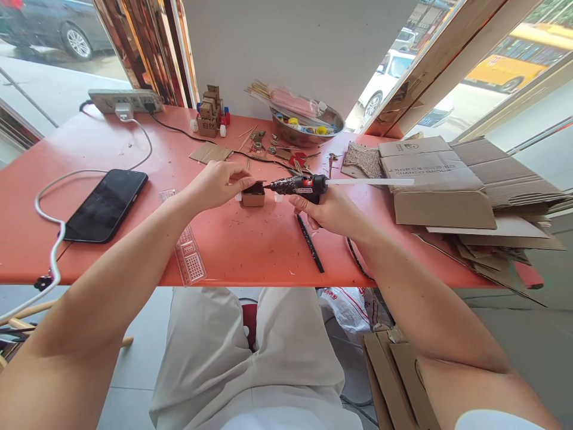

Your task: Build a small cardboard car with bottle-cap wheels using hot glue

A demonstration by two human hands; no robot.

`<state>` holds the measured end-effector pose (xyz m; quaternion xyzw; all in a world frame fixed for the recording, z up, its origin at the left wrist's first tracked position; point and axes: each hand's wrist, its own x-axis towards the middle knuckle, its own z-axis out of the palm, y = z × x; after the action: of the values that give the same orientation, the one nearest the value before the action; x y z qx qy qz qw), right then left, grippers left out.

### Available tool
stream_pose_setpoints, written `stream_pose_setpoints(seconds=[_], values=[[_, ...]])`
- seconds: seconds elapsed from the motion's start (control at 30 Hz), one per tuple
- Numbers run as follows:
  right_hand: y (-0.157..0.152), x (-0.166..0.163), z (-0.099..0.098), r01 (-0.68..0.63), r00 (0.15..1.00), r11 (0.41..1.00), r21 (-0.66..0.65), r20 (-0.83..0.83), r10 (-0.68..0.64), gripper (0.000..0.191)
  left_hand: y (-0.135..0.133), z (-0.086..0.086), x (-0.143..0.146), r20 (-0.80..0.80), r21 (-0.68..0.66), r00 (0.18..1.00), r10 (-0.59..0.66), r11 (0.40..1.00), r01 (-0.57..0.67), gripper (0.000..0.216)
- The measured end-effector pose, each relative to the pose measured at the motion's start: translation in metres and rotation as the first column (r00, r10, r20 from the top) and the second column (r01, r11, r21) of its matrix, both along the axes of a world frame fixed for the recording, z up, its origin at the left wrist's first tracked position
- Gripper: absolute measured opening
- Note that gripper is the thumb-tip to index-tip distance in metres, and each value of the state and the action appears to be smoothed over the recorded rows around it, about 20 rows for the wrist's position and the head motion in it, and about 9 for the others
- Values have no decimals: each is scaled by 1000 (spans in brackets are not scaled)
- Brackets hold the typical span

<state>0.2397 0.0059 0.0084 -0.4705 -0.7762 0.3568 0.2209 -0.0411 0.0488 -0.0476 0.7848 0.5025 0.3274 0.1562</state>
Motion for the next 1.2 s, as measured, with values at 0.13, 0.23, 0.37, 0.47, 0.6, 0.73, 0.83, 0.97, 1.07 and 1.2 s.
stream_pose_setpoints(seconds=[0.13, 0.23, 0.37, 0.47, 0.6, 0.73, 0.83, 0.97, 1.07, 1.2], values=[[-1, 5, -2, -43, 999, 999, 9, -13, 43, 57, -1, 5, 1, -28, -20, 999, -43, 999, 42, 39], [-2, 7, -4, -40, 999, 999, 11, -2, 40, 58, -4, 12, 3, -57, -36, 998, -32, 999, 30, 40], [-6, 8, -3, -42, 999, 998, 38, 0, 43, 59, -6, 18, 5, -85, -57, 996, -19, 998, 14, 40], [-9, 8, 0, -62, 998, 997, 42, 4, 62, 59, -7, 20, 6, -92, -83, 995, -28, 996, 20, 39], [-11, 7, 4, -43, 999, 998, 43, 31, 42, 54, -7, 20, 6, -73, -78, 997, -33, 997, 27, 38], [-13, 6, 6, -26, 999, 999, 37, 29, 25, 54, -6, 17, 5, -49, -77, 998, -38, 996, 34, 39], [-15, 5, 8, -30, 999, 999, 30, 26, 29, 57, -4, 11, 3, -17, -44, 999, -32, 999, 31, 39], [-15, 4, 9, -31, 999, 999, 29, 41, 30, 58, -1, 2, 1, -6, -1, 1000, -1, 1000, 1, 39], [-14, 4, 9, -26, 999, 999, 27, 41, 25, 57, -1, 3, 2, -16, -8, 1000, 4, 1000, -4, 36], [-12, 4, 8, -25, 999, 1000, 17, 43, 24, 56, -6, 13, 4, -14, -46, 1000, -16, 999, 16, 35]])
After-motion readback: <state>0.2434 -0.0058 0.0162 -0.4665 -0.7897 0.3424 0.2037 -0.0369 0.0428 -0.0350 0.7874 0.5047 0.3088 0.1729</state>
